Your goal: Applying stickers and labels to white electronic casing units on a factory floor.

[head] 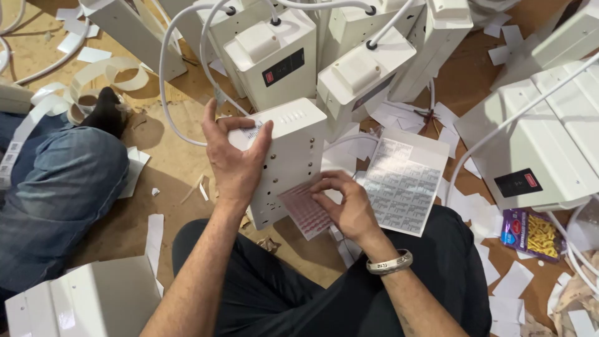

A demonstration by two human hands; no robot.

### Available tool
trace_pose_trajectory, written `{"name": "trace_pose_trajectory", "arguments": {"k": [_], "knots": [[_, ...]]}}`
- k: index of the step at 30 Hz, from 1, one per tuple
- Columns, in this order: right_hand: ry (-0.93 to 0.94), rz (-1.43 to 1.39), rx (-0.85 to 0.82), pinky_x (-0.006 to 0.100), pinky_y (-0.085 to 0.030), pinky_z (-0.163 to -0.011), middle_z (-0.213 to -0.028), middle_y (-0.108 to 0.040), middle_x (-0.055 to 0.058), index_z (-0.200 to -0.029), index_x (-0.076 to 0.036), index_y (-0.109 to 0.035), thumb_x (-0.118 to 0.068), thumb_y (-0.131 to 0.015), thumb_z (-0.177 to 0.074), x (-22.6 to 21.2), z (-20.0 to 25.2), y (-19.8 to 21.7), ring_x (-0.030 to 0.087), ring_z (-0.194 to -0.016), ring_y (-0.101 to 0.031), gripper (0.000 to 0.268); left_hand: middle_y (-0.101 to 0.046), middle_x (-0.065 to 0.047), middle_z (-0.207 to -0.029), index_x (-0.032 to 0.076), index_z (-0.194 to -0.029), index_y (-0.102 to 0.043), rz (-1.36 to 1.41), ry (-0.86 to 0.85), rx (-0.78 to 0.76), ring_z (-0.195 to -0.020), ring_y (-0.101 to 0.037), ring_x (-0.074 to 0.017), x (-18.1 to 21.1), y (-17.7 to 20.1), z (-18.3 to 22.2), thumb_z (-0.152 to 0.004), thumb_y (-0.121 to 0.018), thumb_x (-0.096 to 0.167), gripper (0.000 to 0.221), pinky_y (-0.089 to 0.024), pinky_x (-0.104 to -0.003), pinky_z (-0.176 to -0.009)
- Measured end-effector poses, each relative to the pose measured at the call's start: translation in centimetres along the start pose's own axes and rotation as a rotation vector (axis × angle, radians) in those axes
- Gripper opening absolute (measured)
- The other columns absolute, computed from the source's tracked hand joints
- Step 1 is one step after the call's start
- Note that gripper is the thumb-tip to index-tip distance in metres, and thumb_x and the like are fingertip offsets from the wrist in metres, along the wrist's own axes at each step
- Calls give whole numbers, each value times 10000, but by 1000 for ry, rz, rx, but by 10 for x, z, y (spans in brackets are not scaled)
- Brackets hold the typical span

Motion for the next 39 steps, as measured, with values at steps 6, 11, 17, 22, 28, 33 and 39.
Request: {"name": "trace_pose_trajectory", "arguments": {"k": [6,11,17,22,28,33,39], "knots": [[-177,-128,-179,337,-573,-1006,-1338,-648,98,-1012,-47,-767,-80,-774,-847,15,7,-9,233,-1176,-701,168,-718,-108,-1014,-36,-1547,-253,-25,-22,-11,-1023,-706,-214,-3,0,0,-902,-847,213,912,-513,-384,-1027],[-84,-526,26,332,-591,-974,-1193,-679,87,-1072,-10,-728,-51,-730,-937,10,-4,-5,193,-1107,-681,140,-698,-109,-1024,-32,-1553,-228,-18,-17,-38,-1032,-704,-222,-6,-1,0,-925,-826,218,902,-527,-386,-1016],[-312,-830,67,301,-632,-867,-1005,-769,101,-1106,3,-731,-55,-704,-932,22,-25,-35,163,-897,-729,185,-712,-106,-1013,-32,-1540,-257,-36,4,-1,-1031,-710,-222,-2,-5,-3,-920,-830,226,883,-524,-389,-1007],[-416,-720,145,254,-613,-762,-990,-752,89,-1198,-2,-657,-75,-740,-908,21,-46,-54,131,-847,-718,309,-719,-110,-1011,-36,-1528,-283,-25,15,31,-1015,-713,-222,-4,-7,-4,-906,-835,230,873,-533,-385,-986],[-389,-679,194,248,-592,-641,-933,-765,136,-1202,22,-500,-93,-764,-895,18,-49,-60,140,-759,-701,420,-714,-110,-1022,-35,-1536,-277,-27,15,20,-1027,-716,-214,-9,-4,-6,-929,-826,233,861,-538,-378,-1002],[-422,-664,189,247,-592,-617,-920,-764,131,-1181,14,-488,-102,-770,-895,15,-52,-59,131,-740,-703,419,-707,-107,-1015,-37,-1540,-259,-33,29,9,-1027,-712,-204,-11,-2,-6,-939,-818,240,866,-534,-378,-1018],[-387,-722,205,253,-565,-563,-900,-760,143,-1144,10,-458,-92,-783,-879,20,-57,-62,136,-691,-676,432,-696,-111,-1027,-44,-1551,-243,-27,31,-14,-1037,-704,-205,-10,-1,-7,-946,-813,235,877,-526,-383,-1026]]}}
Point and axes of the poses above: each hand's wrist, its own z-axis away from the middle knuckle, its own y-axis out of the back of the hand, x = y × z, the point moved 1 cm from there along -z, towards the middle knuckle
